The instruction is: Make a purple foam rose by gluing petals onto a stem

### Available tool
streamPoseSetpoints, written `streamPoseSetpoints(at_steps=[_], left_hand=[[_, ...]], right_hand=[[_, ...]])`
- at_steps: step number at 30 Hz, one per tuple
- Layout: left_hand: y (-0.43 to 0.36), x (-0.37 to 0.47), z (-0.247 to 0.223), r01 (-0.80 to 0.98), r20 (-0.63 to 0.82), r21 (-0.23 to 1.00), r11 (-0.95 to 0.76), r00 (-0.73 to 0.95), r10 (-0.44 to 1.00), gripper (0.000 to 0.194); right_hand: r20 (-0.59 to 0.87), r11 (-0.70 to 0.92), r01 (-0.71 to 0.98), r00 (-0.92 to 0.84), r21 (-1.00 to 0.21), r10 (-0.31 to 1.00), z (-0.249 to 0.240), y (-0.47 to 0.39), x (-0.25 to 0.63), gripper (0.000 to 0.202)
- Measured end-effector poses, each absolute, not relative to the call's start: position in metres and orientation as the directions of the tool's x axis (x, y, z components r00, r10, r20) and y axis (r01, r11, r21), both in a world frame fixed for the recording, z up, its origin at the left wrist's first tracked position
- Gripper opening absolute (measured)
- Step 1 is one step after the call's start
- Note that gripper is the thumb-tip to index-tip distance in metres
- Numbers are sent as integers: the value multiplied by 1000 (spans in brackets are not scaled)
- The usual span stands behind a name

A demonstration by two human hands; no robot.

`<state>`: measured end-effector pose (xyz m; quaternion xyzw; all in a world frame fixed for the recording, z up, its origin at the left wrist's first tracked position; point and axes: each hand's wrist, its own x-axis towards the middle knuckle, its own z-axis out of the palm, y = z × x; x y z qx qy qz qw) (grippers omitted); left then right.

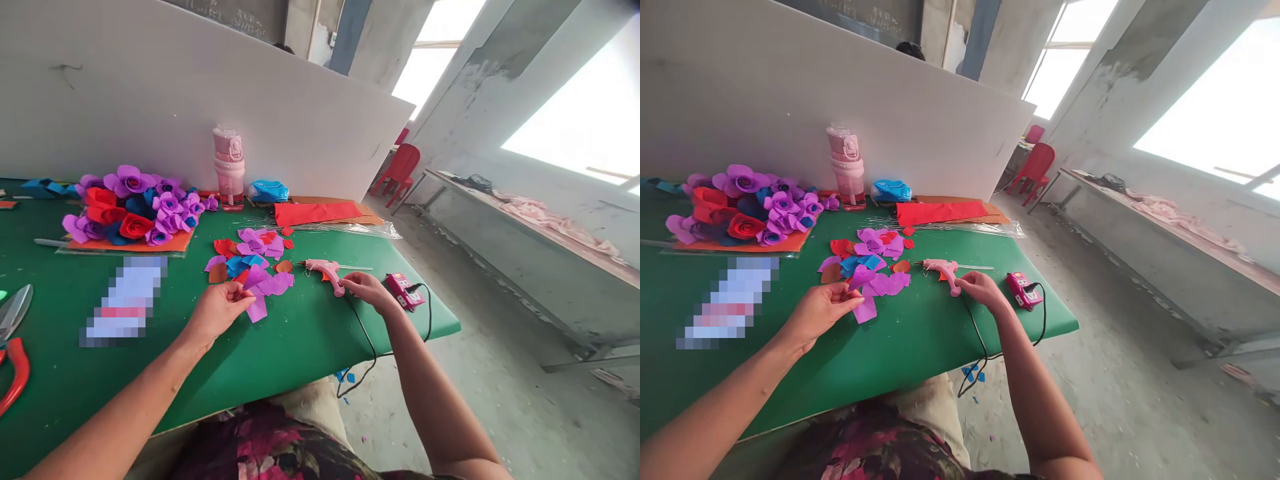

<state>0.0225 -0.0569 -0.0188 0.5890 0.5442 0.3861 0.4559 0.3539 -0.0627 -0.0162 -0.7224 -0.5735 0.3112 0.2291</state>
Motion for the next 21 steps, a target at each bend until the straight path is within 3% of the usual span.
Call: streamPoseSetpoints(at_steps=[6, 11, 13, 17, 21], left_hand=[[-46, 22, -31, 399, -42, 917, -2, 101, 994, 20], [-51, 20, -45, 516, 67, 849, -110, 101, 993, 15], [-52, 20, -44, 556, 77, 824, -113, 88, 993, 15], [-53, 21, -42, 578, 72, 808, -113, 93, 993, 13], [-57, 23, -40, 631, 73, 764, -134, 121, 990, 14]], right_hand=[[-256, -221, 765, 76, -605, 964, -11, -46, 333, 30], [-296, -227, 781, 57, -582, 953, -9, -38, 331, 36], [-328, -284, 667, 63, -689, 943, -7, -42, 333, 37], [-323, -334, 223, 86, -916, 943, -5, -61, 334, 37], [-311, -310, -62, 24, -949, 950, -13, -81, 322, 35]])
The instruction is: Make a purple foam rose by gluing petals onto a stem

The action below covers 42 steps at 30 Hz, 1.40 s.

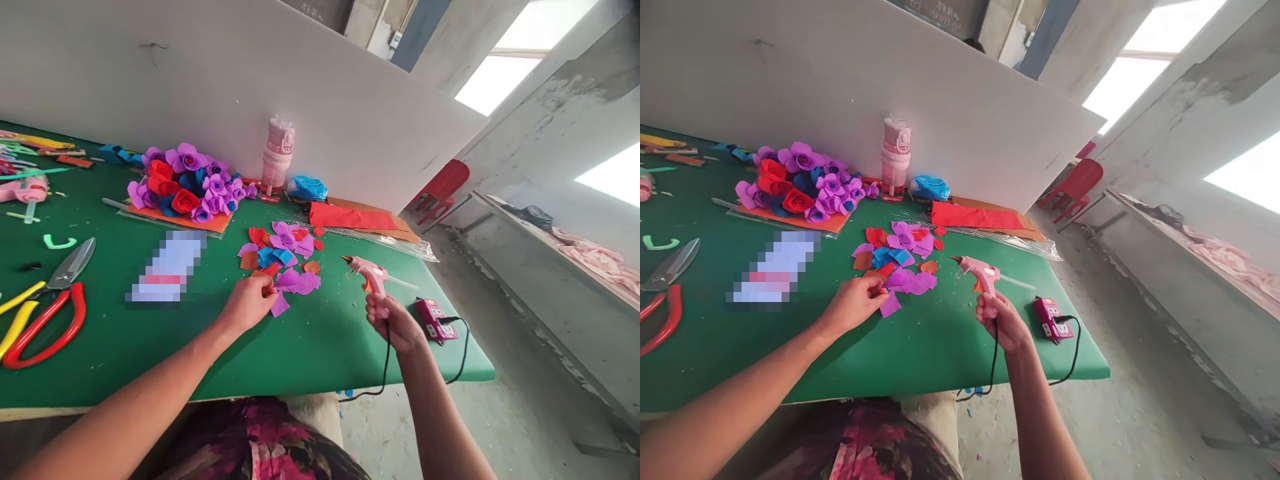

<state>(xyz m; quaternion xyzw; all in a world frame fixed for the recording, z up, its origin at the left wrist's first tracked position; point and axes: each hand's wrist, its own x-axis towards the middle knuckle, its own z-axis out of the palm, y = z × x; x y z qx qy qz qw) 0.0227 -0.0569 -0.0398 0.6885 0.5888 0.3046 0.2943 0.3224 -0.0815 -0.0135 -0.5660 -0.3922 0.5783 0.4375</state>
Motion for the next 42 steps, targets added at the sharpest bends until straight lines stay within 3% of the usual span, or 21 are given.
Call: streamPoseSetpoints(at_steps=[4, 10, 14, 24, 42], left_hand=[[-60, 24, -37, 672, 51, 728, -134, 142, 989, 15], [-57, 23, -37, 616, 20, 779, -115, 159, 987, 15], [-57, 23, -35, 607, 20, 787, -114, 159, 987, 14], [-57, 24, -36, 635, 4, 765, -107, 162, 987, 15], [-57, 23, -33, 660, -3, 741, -120, 183, 983, 17]], right_hand=[[-385, -391, -57, -89, -919, 919, -13, -97, 304, 40], [-330, -177, 434, -310, -884, 891, 21, -110, 277, 42], [-287, -37, 621, -308, -783, 907, 31, -112, 259, 40], [-177, 178, 684, -415, -708, 892, 34, -109, 239, 28], [-148, 274, 733, -454, -622, 878, 35, -110, 231, 24]])
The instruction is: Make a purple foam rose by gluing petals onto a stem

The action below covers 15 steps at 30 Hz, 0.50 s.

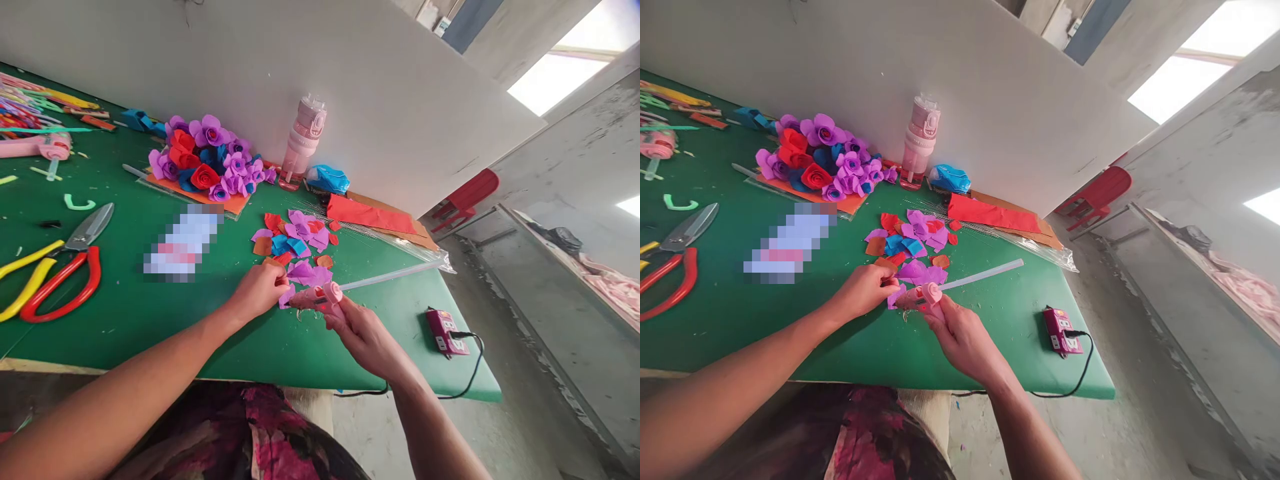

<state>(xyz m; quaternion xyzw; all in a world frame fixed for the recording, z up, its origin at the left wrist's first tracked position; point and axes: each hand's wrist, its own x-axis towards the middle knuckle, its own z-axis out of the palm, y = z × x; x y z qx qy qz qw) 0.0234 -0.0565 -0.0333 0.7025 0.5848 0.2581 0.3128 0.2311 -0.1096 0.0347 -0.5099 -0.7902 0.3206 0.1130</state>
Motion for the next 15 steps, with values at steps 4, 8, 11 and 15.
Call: streamPoseSetpoints(at_steps=[4, 8, 11, 15], left_hand=[[-57, 23, -33, 665, -7, 738, -116, 180, 984, 18], [-57, 23, -33, 663, -9, 740, -113, 179, 984, 19], [-57, 23, -33, 665, -9, 738, -115, 179, 984, 19], [-57, 23, -32, 673, -10, 730, -118, 183, 983, 19]], right_hand=[[-142, 283, 732, -459, -620, 877, 33, -110, 229, 22], [-124, 303, 745, -457, -595, 881, 31, -110, 228, 21], [-120, 310, 754, -455, -579, 883, 31, -111, 228, 21], [-120, 315, 760, -455, -569, 882, 31, -111, 227, 21]])
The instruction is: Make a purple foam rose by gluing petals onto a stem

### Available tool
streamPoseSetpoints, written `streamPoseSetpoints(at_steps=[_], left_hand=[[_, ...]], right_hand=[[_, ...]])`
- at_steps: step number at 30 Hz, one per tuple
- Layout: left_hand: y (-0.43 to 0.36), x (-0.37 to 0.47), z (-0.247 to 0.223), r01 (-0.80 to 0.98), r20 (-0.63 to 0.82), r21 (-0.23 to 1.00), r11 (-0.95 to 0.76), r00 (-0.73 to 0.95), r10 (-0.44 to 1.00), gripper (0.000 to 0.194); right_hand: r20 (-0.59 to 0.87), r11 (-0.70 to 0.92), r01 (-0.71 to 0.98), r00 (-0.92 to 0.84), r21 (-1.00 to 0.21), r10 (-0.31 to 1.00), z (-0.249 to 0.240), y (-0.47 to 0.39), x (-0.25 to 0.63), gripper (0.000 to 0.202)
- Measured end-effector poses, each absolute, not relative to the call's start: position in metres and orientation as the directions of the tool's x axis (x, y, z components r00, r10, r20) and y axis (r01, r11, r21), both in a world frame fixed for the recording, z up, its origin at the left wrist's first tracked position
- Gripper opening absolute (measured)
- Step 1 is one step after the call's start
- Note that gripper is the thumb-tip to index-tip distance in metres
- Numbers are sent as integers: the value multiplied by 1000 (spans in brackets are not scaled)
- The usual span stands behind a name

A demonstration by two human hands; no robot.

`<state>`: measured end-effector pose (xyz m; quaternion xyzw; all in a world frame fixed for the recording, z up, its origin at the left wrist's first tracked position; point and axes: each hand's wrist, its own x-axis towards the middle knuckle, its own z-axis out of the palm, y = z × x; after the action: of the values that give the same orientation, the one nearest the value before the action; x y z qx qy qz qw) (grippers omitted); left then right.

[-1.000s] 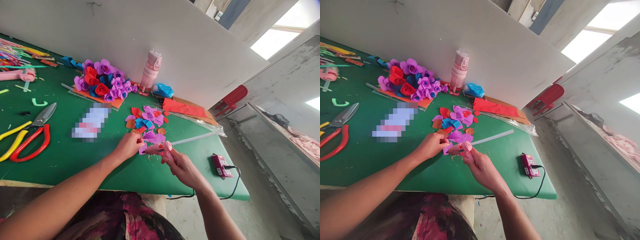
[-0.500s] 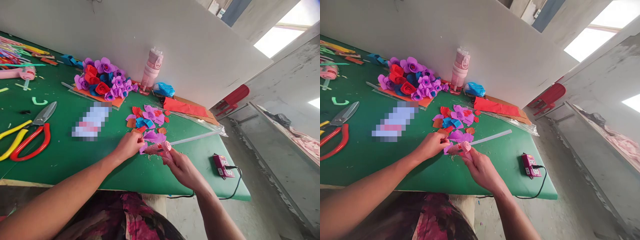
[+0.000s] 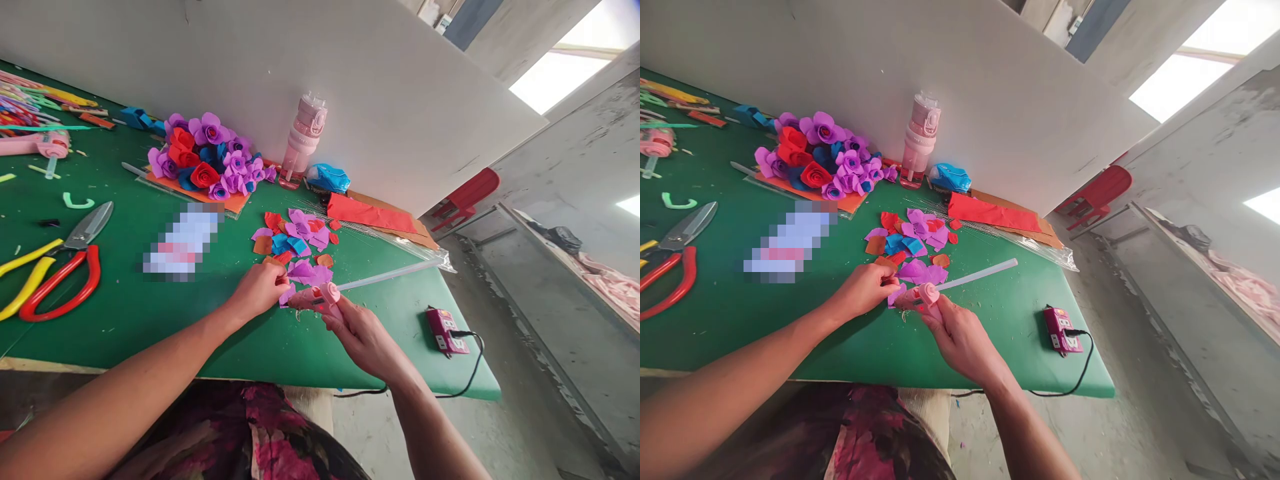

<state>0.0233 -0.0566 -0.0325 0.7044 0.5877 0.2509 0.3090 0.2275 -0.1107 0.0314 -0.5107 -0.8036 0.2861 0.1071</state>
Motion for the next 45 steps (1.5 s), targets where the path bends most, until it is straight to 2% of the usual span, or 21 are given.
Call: streamPoseSetpoints(at_steps=[23, 32, 45], left_hand=[[-56, 23, -33, 668, -12, 734, -117, 186, 983, 16], [-57, 23, -31, 662, -19, 741, -113, 189, 982, 16], [-56, 23, -31, 684, -14, 719, -123, 191, 982, 15]], right_hand=[[-114, 336, 802, -443, -494, 889, 36, -112, 232, 20], [-108, 324, 780, -444, -536, 890, 40, -112, 227, 23], [-120, 328, 793, -445, -514, 888, 39, -113, 229, 20]])
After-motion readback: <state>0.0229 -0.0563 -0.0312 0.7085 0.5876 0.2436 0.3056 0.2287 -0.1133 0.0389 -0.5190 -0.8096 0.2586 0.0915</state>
